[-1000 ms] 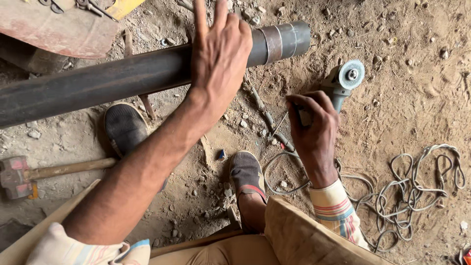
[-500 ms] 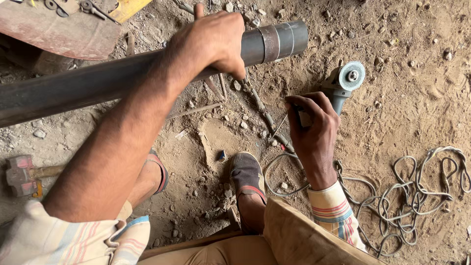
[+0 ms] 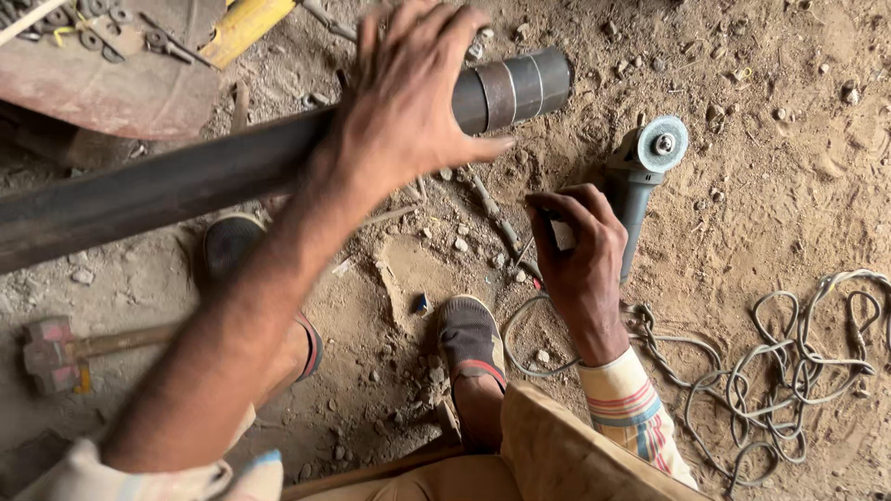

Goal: The person sits on the ground and uses an angle grinder to smooth the end of a metal pipe. They repeatedly mark the pipe with a white marker, rotate it, and grind the surface, adjusting the tool as needed.

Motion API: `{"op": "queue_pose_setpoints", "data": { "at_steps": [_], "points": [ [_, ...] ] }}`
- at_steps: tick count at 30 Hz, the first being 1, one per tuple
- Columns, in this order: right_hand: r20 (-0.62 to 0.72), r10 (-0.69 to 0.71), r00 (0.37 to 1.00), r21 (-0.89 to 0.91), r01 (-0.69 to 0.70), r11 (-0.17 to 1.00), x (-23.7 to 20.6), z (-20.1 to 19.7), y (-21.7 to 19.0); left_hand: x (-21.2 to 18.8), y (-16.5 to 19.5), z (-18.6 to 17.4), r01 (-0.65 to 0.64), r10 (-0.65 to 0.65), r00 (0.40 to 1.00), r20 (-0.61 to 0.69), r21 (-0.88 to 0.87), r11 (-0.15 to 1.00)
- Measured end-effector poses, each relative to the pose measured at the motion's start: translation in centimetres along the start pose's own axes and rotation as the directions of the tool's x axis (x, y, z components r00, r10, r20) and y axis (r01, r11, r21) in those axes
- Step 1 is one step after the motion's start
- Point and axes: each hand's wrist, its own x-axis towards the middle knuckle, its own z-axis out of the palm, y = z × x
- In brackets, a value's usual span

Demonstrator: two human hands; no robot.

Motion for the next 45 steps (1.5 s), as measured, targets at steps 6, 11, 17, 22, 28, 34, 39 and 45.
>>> {"op": "queue_pose_setpoints", "data": {
  "at_steps": [6, 11, 17, 22, 28, 34, 39, 45],
  "points": [
    [-0.002, -0.007, 1.000, 0.008, 0.007, 1.000, 0.38, -0.19, -0.28, -0.92, 0.17, 0.86, 0.022, -0.019, 0.999, 0.033, -0.075, 0.997],
    [0.001, -0.021, 1.000, 0.018, 0.021, 1.000, 0.54, -0.08, -0.38, -0.74, 0.22, 0.78, 0.005, -0.002, 0.999, 0.045, -0.052, 0.999],
    [0.004, -0.049, 0.999, -0.002, 0.049, 0.999, 0.31, 0.13, -0.15, -0.86, 0.26, 0.65, -0.015, 0.016, 1.000, 0.026, -0.052, 0.999],
    [0.005, -0.050, 0.999, -0.003, 0.050, 0.999, 0.26, 0.11, 0.02, -0.72, 0.47, 0.33, -0.011, 0.013, 0.999, 0.031, -0.065, 0.998],
    [0.011, -0.057, 0.998, 0.013, 0.057, 0.998, 0.24, 0.32, -0.02, -0.70, 0.51, 0.45, -0.017, 0.018, 1.000, 0.025, -0.053, 0.998],
    [0.014, -0.062, 0.998, -0.007, 0.062, 0.998, 0.14, 0.18, -0.62, -0.73, 0.58, 0.36, -0.021, 0.022, 1.000, 0.021, -0.056, 0.998],
    [0.006, -0.067, 0.998, 0.015, 0.067, 0.998, 0.19, -0.14, -0.73, -0.78, 0.60, 0.18, -0.021, 0.022, 0.999, 0.024, -0.047, 0.999],
    [0.007, -0.044, 0.999, 0.011, 0.044, 0.999, 0.22, 0.00, -0.46, -0.91, 0.56, 0.30, -0.028, 0.029, 0.999, 0.015, -0.045, 0.999]
  ]
}}
